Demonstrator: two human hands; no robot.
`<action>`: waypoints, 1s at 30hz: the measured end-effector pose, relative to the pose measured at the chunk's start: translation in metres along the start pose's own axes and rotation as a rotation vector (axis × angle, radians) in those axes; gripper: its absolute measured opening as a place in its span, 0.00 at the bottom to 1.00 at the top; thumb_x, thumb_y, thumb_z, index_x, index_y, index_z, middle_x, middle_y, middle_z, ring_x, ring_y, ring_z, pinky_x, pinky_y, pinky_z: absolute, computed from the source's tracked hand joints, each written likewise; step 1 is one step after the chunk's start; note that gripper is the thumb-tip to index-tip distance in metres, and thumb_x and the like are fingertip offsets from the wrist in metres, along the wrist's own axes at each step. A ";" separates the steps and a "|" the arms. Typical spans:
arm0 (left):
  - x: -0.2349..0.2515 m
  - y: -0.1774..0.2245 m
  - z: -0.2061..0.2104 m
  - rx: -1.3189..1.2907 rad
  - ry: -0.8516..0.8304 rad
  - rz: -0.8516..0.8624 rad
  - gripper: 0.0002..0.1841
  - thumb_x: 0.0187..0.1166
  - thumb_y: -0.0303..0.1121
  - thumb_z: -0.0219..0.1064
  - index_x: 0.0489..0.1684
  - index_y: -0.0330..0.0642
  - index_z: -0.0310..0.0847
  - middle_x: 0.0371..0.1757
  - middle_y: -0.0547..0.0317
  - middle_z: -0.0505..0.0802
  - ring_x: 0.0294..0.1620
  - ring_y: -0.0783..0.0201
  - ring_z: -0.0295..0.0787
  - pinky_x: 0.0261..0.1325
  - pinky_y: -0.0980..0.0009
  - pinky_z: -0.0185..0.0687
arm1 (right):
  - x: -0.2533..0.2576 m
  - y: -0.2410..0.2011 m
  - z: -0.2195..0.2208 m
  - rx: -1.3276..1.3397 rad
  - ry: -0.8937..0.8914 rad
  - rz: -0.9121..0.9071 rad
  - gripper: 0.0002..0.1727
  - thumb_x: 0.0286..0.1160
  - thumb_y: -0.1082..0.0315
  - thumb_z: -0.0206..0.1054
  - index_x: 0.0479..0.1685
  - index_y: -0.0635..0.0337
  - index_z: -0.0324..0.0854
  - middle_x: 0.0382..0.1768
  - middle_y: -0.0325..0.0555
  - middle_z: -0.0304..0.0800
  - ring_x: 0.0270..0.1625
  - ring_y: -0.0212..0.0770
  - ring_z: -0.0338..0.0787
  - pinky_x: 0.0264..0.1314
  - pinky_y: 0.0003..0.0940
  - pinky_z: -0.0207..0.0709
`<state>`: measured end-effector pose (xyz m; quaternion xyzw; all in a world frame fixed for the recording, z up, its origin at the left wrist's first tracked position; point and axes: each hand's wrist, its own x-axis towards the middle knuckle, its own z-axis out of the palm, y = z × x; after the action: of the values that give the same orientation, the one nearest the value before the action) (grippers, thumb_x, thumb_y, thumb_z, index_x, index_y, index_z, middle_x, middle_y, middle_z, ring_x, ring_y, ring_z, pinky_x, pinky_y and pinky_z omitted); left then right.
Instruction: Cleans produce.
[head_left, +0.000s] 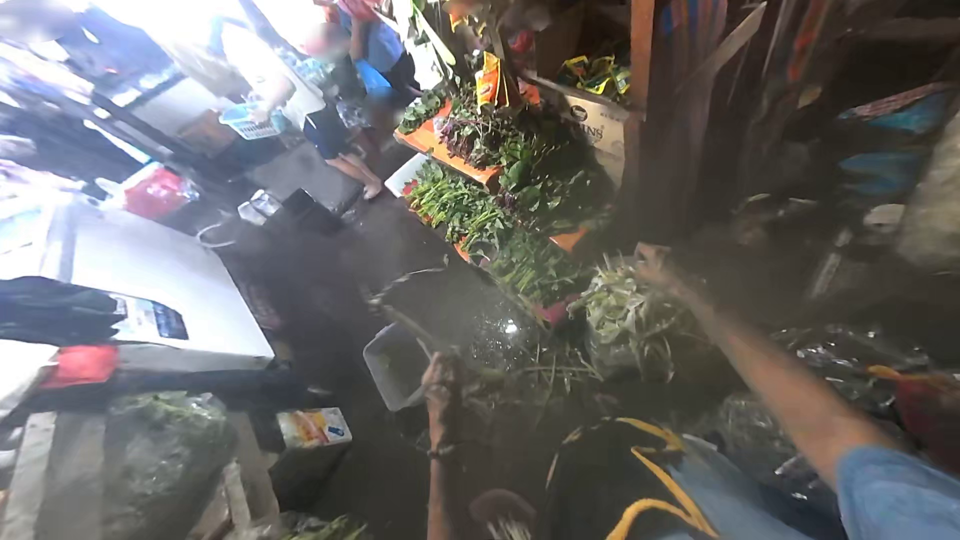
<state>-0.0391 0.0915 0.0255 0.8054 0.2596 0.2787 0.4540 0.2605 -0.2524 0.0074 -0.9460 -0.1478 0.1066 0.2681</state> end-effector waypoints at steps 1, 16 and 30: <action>0.000 0.000 -0.006 -0.029 0.068 -0.028 0.13 0.82 0.28 0.66 0.53 0.24 0.84 0.40 0.52 0.93 0.38 0.74 0.88 0.49 0.75 0.86 | -0.001 0.007 0.006 0.000 -0.031 0.012 0.13 0.79 0.76 0.68 0.57 0.74 0.83 0.57 0.75 0.87 0.64 0.73 0.86 0.67 0.69 0.75; -0.051 -0.018 -0.052 -0.775 0.520 -0.448 0.16 0.95 0.33 0.43 0.51 0.46 0.81 0.22 0.73 0.87 0.10 0.83 0.73 0.10 0.87 0.67 | 0.004 0.046 0.035 -0.189 -0.053 0.037 0.17 0.68 0.74 0.76 0.56 0.68 0.90 0.74 0.69 0.78 0.83 0.76 0.64 0.81 0.78 0.54; -0.074 0.002 -0.060 -0.738 0.693 -0.488 0.17 0.95 0.37 0.45 0.41 0.52 0.81 0.19 0.76 0.85 0.11 0.82 0.75 0.12 0.85 0.70 | -0.017 -0.132 0.172 0.214 -0.852 -0.790 0.21 0.81 0.72 0.61 0.71 0.70 0.81 0.70 0.67 0.84 0.80 0.64 0.75 0.88 0.58 0.54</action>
<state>-0.1323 0.0754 0.0376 0.3711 0.4578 0.4860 0.6453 0.1671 -0.0690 -0.0629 -0.6607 -0.5720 0.3837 0.2986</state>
